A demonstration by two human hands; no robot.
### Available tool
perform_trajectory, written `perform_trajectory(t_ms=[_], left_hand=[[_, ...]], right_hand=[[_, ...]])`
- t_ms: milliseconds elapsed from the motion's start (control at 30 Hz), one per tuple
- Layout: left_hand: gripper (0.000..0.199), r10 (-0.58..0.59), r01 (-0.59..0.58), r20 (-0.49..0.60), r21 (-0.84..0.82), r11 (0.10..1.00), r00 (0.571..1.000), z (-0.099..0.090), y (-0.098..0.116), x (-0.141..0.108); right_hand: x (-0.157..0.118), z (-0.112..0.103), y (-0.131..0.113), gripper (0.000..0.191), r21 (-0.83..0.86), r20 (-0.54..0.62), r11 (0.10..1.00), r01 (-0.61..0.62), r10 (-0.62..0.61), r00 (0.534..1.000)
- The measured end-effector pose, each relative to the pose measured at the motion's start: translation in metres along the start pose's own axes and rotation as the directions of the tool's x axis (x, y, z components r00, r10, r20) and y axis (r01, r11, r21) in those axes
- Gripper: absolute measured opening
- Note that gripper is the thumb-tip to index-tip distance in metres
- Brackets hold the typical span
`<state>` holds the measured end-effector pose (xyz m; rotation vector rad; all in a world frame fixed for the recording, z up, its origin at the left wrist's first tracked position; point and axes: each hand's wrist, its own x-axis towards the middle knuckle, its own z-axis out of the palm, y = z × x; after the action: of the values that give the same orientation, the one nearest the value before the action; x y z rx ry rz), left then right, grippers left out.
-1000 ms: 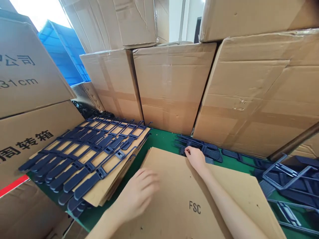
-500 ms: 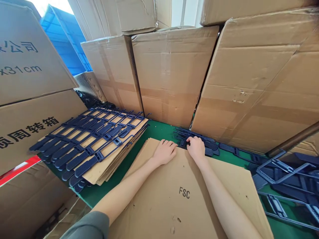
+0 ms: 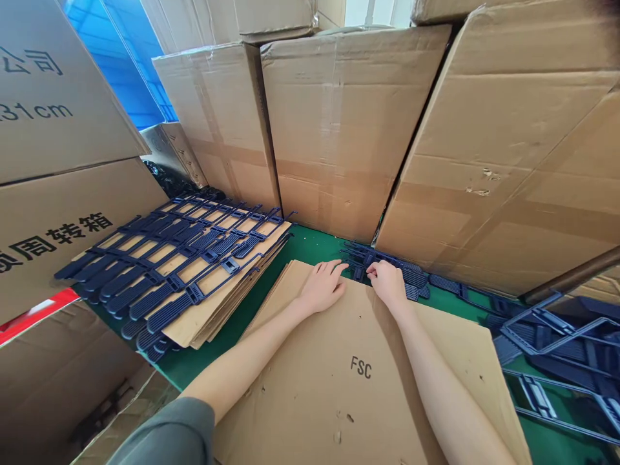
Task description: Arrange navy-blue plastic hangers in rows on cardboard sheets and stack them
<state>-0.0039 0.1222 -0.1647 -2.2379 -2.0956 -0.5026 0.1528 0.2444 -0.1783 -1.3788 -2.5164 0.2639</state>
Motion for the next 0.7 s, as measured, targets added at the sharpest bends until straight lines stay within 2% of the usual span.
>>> perform_trajectory(t_ms=[100, 267, 400, 567, 700], left_hand=[[0.047, -0.004, 0.004, 0.001, -0.017, 1.000, 1.000, 0.000, -0.001, -0.001], [0.034, 0.017, -0.016, 0.038, -0.035, 0.999, 0.999, 0.001, -0.001, 0.000], [0.031, 0.027, -0.025, 0.045, -0.056, 0.998, 0.999, 0.003, -0.001, 0.000], [0.031, 0.032, -0.030, 0.016, -0.120, 0.992, 0.999, 0.004, -0.003, 0.001], [0.041, 0.021, -0.031, -0.046, -0.215, 0.976, 0.999, 0.005, -0.004, 0.000]], right_hand=[[0.001, -0.004, 0.005, 0.019, -0.016, -0.023, 1.000, -0.013, 0.013, 1.000], [0.001, -0.005, 0.014, 0.015, -0.022, 0.000, 0.999, -0.023, 0.023, 1.000], [0.001, -0.006, 0.017, 0.014, -0.006, 0.005, 1.000, -0.011, 0.011, 1.000], [0.003, -0.014, 0.020, 0.014, 0.039, -0.042, 0.999, 0.009, -0.007, 0.999], [0.004, -0.020, 0.025, 0.016, 0.111, -0.104, 0.994, -0.002, 0.014, 0.995]])
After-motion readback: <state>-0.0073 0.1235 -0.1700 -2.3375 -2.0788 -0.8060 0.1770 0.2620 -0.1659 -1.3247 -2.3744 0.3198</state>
